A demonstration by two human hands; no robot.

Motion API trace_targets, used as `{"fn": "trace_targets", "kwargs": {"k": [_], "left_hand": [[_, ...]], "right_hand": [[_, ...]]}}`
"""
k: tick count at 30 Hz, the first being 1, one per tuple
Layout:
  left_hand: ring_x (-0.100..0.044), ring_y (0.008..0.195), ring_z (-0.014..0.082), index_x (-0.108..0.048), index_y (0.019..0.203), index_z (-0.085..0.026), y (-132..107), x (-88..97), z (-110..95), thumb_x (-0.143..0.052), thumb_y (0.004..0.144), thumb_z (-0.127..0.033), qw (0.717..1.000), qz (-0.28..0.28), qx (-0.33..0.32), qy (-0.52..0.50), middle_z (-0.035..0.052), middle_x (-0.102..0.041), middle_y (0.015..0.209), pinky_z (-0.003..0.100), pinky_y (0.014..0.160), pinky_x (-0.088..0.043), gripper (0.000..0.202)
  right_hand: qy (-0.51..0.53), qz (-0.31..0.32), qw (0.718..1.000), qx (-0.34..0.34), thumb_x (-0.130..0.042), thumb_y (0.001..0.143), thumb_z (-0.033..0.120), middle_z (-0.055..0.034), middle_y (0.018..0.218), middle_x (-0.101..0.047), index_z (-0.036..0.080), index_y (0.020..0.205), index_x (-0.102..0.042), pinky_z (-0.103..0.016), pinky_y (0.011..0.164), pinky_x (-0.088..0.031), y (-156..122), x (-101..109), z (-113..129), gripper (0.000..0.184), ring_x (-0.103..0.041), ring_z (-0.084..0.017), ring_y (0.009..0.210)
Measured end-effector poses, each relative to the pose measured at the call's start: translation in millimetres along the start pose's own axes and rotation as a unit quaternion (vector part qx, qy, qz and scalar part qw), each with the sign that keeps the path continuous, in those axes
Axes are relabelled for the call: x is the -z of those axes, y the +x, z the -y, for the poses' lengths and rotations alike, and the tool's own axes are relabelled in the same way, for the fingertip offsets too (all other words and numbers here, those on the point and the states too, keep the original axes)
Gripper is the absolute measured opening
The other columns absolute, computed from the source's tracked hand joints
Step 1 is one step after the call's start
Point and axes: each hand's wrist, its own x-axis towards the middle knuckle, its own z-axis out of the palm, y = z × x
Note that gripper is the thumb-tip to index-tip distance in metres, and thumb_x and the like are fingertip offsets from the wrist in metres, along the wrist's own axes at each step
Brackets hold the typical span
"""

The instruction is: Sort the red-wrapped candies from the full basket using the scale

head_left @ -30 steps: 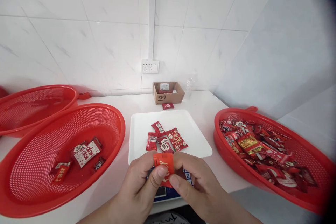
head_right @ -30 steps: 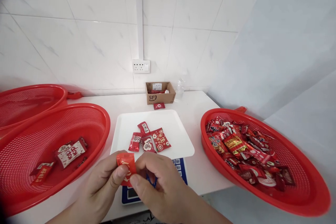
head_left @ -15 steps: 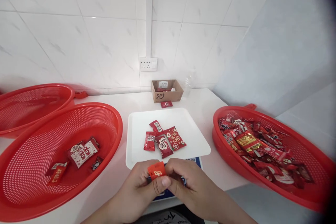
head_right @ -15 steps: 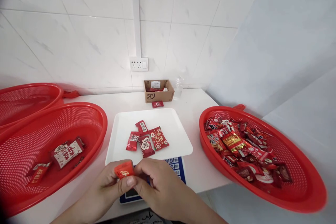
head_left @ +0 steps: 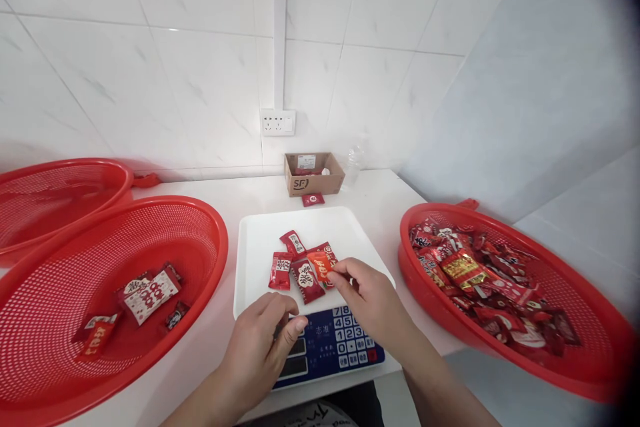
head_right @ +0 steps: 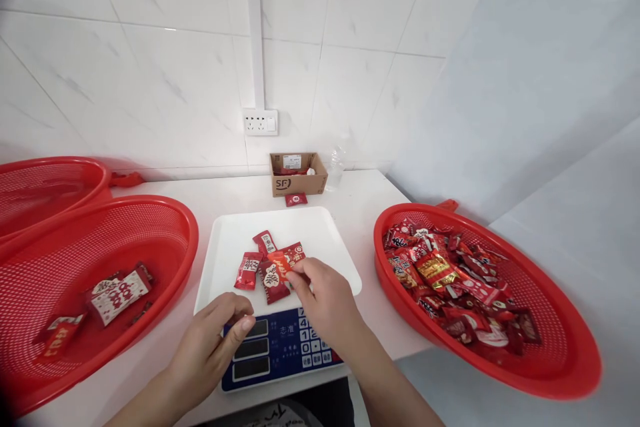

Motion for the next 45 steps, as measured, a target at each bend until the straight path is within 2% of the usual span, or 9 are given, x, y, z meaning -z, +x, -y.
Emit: {"fn": "trace_targets", "kwargs": {"k": [4,8,12,18,23,28,35,38,45], "left_hand": [[-0.056,0.071,0.0158,-0.054,0.083,-0.020,-0.7,1.1,6.8,-0.041,0.093,-0.031,0.994,-0.032,-0.072,0.079,0.0023,-0.060,0.076,0.026,0.062,-0.045,0.020],[-0.058,0.096,0.0210,-0.056,0.102,-0.020,2.3,2.8,10.5,-0.044,0.092,-0.030,0.981,-0.048,-0.126,0.140,0.0080,-0.063,0.101,0.034,0.079,-0.050,0.018],[-0.044,0.124,0.0290,-0.051,0.123,-0.022,7.2,-0.6,16.3,-0.047,0.090,-0.038,0.963,0.001,-0.153,0.222,0.0095,-0.055,0.128,0.049,0.096,-0.044,0.036],[-0.030,0.133,0.0364,-0.042,0.134,-0.029,13.7,-8.4,22.9,-0.041,0.091,-0.048,0.945,0.080,-0.122,0.294,0.0073,-0.042,0.143,0.063,0.100,-0.034,0.048],[-0.030,0.132,0.0399,-0.045,0.133,-0.027,19.3,-6.2,15.5,-0.037,0.090,-0.053,0.936,0.151,-0.075,0.310,0.0078,-0.043,0.142,0.064,0.101,-0.032,0.050],[-0.026,0.134,0.0388,-0.045,0.133,-0.027,24.6,-1.0,8.7,-0.040,0.090,-0.050,0.932,0.190,-0.069,0.300,0.0068,-0.044,0.142,0.062,0.102,-0.032,0.049],[-0.025,0.135,0.0372,-0.043,0.134,-0.029,24.3,0.6,9.2,-0.048,0.088,-0.046,0.932,0.192,-0.061,0.300,0.0035,-0.042,0.143,0.062,0.103,-0.031,0.049],[-0.025,0.135,0.0379,-0.042,0.136,-0.028,25.6,-0.4,6.4,-0.049,0.088,-0.045,0.930,0.199,-0.055,0.306,0.0043,-0.042,0.143,0.061,0.104,-0.031,0.051],[-0.025,0.135,0.0361,-0.041,0.136,-0.030,21.5,2.1,7.8,-0.051,0.089,-0.038,0.935,0.187,-0.059,0.295,0.0029,-0.042,0.143,0.060,0.104,-0.032,0.049]], "right_hand": [[-0.098,-0.015,0.995,-0.004,-0.050,0.089,0.029,-0.0038,0.087,-0.065,0.020,0.087,-0.059,-0.032,0.070,-0.046,11.0,-8.6,-15.7,0.013,-0.059,-0.020,0.084],[-0.131,-0.006,0.988,0.078,-0.052,0.089,0.026,-0.0079,0.111,-0.062,0.020,0.108,-0.060,-0.042,0.091,-0.044,11.5,-18.4,-24.4,0.021,-0.053,-0.023,0.107],[-0.152,0.028,0.983,0.100,-0.052,0.088,0.024,-0.0105,0.122,-0.059,0.017,0.117,-0.058,-0.045,0.098,-0.041,11.0,-21.7,-28.4,0.030,-0.050,-0.025,0.115],[-0.168,0.031,0.982,0.084,-0.054,0.086,0.019,-0.0092,0.116,-0.061,0.018,0.107,-0.063,-0.044,0.096,-0.043,9.5,-13.2,-30.5,0.023,-0.053,-0.024,0.110],[-0.203,0.039,0.977,0.056,-0.053,0.084,0.016,-0.0106,0.109,-0.061,0.016,0.106,-0.062,-0.044,0.090,-0.047,4.9,-7.7,-26.1,0.024,-0.056,-0.025,0.104],[-0.208,0.066,0.969,0.119,-0.048,0.088,0.016,-0.0074,0.125,-0.056,0.023,0.116,-0.060,-0.048,0.099,-0.040,3.6,-13.9,-26.3,0.031,-0.046,-0.026,0.120],[-0.258,0.072,0.960,0.082,-0.042,0.089,0.017,-0.0105,0.130,-0.052,0.018,0.120,-0.059,-0.047,0.101,-0.038,9.5,-22.3,-33.5,0.035,-0.044,-0.027,0.123],[-0.275,0.080,0.957,0.051,-0.039,0.091,0.019,-0.0088,0.138,-0.046,0.020,0.125,-0.055,-0.052,0.104,-0.031,17.1,-24.4,-25.8,0.038,-0.036,-0.030,0.129],[-0.233,0.169,0.956,0.058,-0.035,0.086,0.008,-0.0021,0.145,-0.037,0.021,0.136,-0.043,-0.058,0.109,-0.014,45.1,-34.0,-4.6,0.053,-0.019,-0.028,0.138]]}}
